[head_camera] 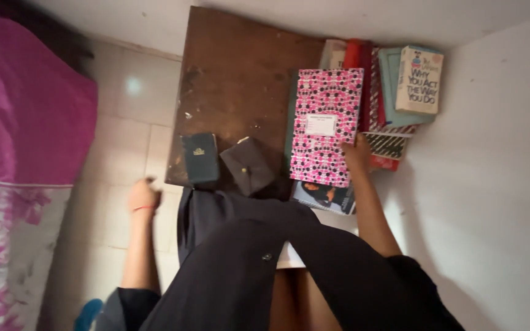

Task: Organize books, notebooks, and personal items on a table and floor.

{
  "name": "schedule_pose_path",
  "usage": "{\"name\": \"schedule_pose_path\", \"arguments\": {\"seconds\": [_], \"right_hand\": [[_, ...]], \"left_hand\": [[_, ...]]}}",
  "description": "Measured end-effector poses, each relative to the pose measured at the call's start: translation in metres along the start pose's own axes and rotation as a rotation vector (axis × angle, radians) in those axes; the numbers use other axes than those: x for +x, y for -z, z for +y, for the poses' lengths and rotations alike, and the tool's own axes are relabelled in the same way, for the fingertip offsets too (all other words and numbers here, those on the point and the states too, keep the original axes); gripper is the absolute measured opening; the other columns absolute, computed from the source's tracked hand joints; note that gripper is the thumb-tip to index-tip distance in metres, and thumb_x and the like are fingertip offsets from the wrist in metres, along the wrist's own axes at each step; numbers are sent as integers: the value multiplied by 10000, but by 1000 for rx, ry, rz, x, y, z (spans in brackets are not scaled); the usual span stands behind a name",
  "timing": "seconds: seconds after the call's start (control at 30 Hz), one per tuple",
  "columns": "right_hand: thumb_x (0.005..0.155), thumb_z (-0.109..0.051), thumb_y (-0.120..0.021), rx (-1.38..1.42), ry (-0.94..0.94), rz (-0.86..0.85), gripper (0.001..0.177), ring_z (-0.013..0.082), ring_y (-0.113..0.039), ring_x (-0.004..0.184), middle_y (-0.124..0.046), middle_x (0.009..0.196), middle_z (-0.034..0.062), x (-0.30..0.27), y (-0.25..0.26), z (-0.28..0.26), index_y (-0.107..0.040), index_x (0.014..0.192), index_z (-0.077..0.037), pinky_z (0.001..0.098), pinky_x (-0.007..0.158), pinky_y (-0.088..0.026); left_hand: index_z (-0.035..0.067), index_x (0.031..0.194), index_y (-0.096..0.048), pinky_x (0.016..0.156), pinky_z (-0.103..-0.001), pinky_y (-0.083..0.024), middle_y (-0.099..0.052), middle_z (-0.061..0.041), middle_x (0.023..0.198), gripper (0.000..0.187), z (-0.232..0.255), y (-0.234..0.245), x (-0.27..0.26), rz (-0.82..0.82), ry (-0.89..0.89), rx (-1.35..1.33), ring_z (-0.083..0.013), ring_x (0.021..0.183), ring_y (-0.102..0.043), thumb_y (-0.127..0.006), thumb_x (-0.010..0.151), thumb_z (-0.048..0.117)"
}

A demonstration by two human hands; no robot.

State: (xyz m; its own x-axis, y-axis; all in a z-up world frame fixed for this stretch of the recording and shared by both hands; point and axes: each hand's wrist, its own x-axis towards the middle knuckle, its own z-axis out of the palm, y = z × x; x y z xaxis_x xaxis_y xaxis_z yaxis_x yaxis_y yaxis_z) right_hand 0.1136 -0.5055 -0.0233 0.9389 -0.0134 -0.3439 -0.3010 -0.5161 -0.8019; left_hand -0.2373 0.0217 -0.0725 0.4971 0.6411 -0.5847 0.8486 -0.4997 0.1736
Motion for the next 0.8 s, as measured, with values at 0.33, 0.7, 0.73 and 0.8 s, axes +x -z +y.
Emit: {"name": "schedule_pose_path", "arguments": {"seconds": [0.33,0.7,0.73,0.8], "right_hand": [[787,-21,-725,-183,139,279,436,273,-711,995,-731,1097,158,-15,-33,33,-654,1216,6,370,870,-538],[831,113,-643,195,50,227,509,183,-702,1009,-708,1144,108,-37,-31,23,-537,1317,4,298,867,-557],[831,113,-643,197,50,230,509,183,-702,1009,-708,1144,108,-34,-32,37,-537,1317,4,298,867,-557],[825,136,-633,251,128,195,517,184,-699,1017,-696,1158,112,-20,-35,61,-519,1313,8,299,875,-560]], "left_hand": [[82,1017,-737,691,-488,-584,-736,-173,1006,184,291,-11,47,73,-689,108,-388,891,-724,-663,854,124],[131,907,-812,671,-458,-608,-775,-134,940,187,334,-64,73,60,-856,368,-329,875,-761,-628,926,158],[131,907,-812,671,-458,-608,-775,-134,940,187,333,-66,73,61,-859,370,-329,875,-761,-628,926,158],[130,906,-811,653,-452,-613,-774,-133,944,200,335,-66,77,41,-844,387,-326,887,-761,-612,916,133]]}}
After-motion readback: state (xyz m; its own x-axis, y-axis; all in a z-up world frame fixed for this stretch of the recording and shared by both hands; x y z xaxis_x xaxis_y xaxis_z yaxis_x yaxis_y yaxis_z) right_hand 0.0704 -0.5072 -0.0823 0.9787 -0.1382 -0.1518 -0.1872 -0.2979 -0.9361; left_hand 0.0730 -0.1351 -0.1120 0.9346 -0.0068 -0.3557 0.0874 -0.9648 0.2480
